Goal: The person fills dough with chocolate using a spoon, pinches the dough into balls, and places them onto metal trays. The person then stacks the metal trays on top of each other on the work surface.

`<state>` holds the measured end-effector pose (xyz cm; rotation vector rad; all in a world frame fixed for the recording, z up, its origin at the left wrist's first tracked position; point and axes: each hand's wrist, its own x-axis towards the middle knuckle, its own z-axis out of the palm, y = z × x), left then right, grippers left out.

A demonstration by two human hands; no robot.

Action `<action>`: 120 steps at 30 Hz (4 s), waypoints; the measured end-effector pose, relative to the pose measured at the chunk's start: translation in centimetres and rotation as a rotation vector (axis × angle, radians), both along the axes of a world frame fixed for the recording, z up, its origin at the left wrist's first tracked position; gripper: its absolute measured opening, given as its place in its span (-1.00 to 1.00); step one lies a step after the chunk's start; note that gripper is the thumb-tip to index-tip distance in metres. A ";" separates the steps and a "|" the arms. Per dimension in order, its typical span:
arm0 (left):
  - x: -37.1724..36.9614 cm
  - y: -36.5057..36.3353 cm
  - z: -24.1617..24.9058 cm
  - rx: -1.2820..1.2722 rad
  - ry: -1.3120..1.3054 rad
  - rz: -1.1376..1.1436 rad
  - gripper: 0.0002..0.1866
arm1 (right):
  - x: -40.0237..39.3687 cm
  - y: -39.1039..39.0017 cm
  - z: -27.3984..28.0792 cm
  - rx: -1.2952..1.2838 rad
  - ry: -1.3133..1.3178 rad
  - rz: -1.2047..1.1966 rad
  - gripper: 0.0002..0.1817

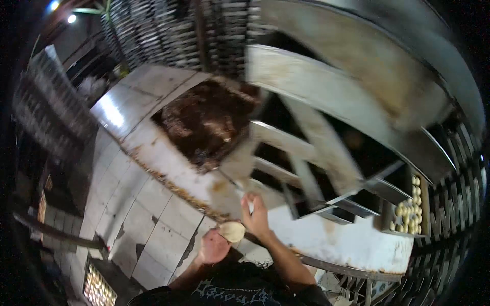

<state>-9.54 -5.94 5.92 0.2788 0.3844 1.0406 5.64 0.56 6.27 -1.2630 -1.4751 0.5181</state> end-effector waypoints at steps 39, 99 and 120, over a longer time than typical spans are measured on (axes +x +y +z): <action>-18.5 16.1 6.6 0.032 -0.298 0.369 -0.31 | -6.2 12.0 -4.3 -0.225 -0.311 0.054 -0.76; 25.9 -7.4 0.2 1.289 1.254 -0.162 -0.52 | 30.0 -24.9 -5.0 -0.163 -0.615 -0.271 -0.67; 13.2 -0.3 -3.5 1.745 1.445 -0.048 -0.61 | 35.0 -22.0 -6.0 -0.353 -0.667 -0.939 -0.87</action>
